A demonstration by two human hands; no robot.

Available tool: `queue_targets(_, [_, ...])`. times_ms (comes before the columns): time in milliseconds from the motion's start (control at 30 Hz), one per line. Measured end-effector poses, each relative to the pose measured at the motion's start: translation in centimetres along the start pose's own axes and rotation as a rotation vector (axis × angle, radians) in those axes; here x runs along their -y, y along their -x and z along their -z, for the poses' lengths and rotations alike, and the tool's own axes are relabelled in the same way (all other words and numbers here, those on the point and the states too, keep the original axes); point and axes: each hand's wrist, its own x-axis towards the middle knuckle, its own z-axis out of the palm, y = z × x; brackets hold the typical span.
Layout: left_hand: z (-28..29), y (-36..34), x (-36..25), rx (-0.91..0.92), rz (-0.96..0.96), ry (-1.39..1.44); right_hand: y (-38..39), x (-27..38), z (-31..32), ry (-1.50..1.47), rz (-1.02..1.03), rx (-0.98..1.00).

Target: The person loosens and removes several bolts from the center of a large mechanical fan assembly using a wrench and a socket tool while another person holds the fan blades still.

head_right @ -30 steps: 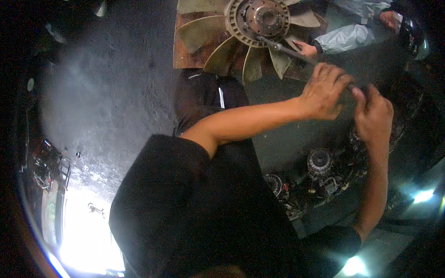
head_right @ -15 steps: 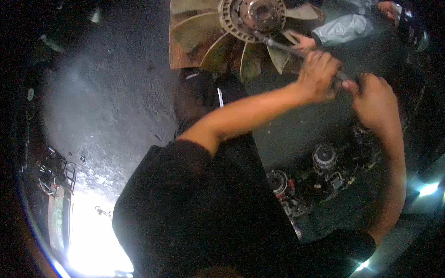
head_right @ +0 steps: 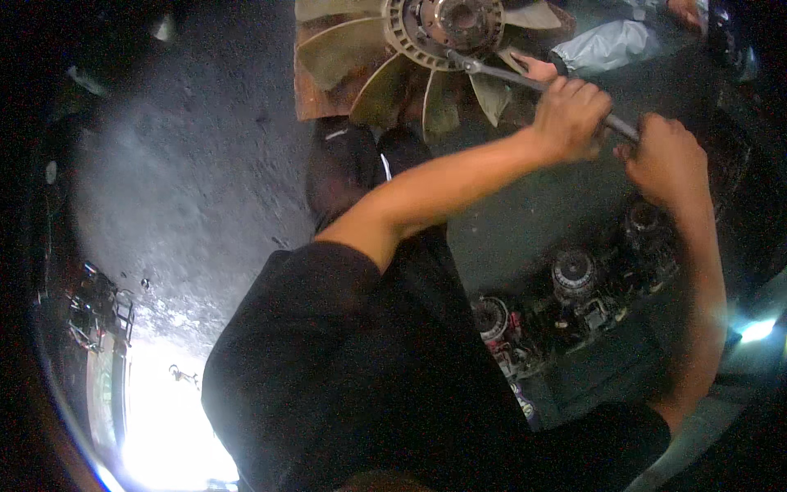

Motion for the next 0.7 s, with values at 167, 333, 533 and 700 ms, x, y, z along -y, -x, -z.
queue_targets(167, [1.3,-4.1,0.8,0.815,0.122,0.080,1.1,0.4,-3.7,0.144,0.223,-0.477])
queue_targets(333, [1.8,0.6,-0.5,0.205,0.088,0.140,0.5,2.2,-0.6,-0.101,0.019,0.008])
queue_targets(533, [-0.4,0.4,2.2,0.147,-0.008,0.047,1.3,1.5,-1.5,-0.183,0.161,-0.182])
queue_targets(700, [2.5,-3.8,2.4,0.864,0.162,0.347,0.8,2.2,-2.5,0.022,0.044,-0.178])
